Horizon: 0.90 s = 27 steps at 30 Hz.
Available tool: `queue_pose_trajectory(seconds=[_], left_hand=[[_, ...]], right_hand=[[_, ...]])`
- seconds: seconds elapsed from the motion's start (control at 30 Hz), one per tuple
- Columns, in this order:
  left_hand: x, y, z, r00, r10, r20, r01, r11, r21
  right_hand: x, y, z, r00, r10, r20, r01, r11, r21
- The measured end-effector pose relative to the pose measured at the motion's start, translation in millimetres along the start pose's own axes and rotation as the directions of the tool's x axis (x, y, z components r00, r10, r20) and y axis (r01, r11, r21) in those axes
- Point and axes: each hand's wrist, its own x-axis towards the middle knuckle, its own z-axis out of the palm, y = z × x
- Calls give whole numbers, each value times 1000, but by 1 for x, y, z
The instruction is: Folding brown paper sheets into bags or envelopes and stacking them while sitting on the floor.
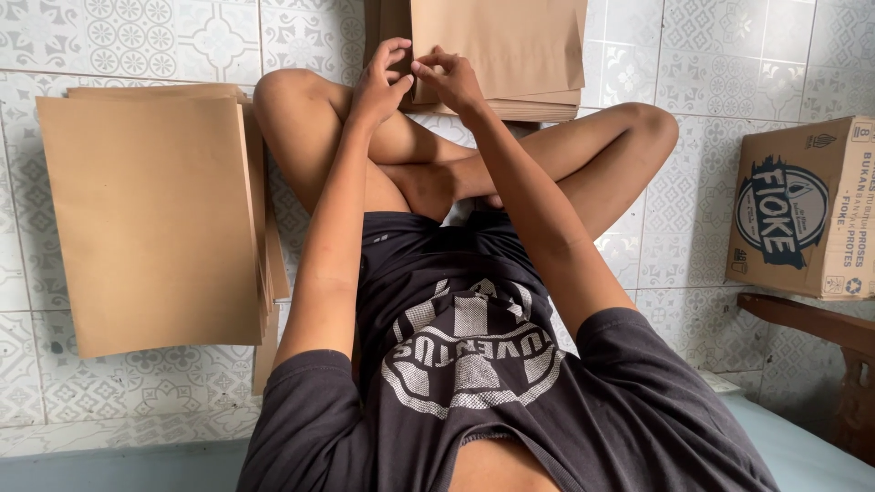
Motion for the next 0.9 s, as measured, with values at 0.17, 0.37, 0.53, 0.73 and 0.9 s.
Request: queue_pose_trajectory(seconds=[0.17,0.37,0.53,0.73,0.9], left_hand=[[-1,-3,4,996,44,-81,-38,996,83],[0,-7,9,987,-44,-155,83,962,261],[7,-26,23,973,55,-222,58,881,471],[8,14,15,961,-128,-243,234,847,477],[20,-13,12,948,-295,-118,315,822,474]], right_hand=[[2,1,9,998,-17,-66,16,1000,-22],[6,10,11,993,-39,-108,33,998,-57],[8,16,16,984,-66,-167,58,997,-55],[18,25,22,925,-302,-232,240,935,-259],[19,23,-12,950,-311,-32,308,948,-76]])
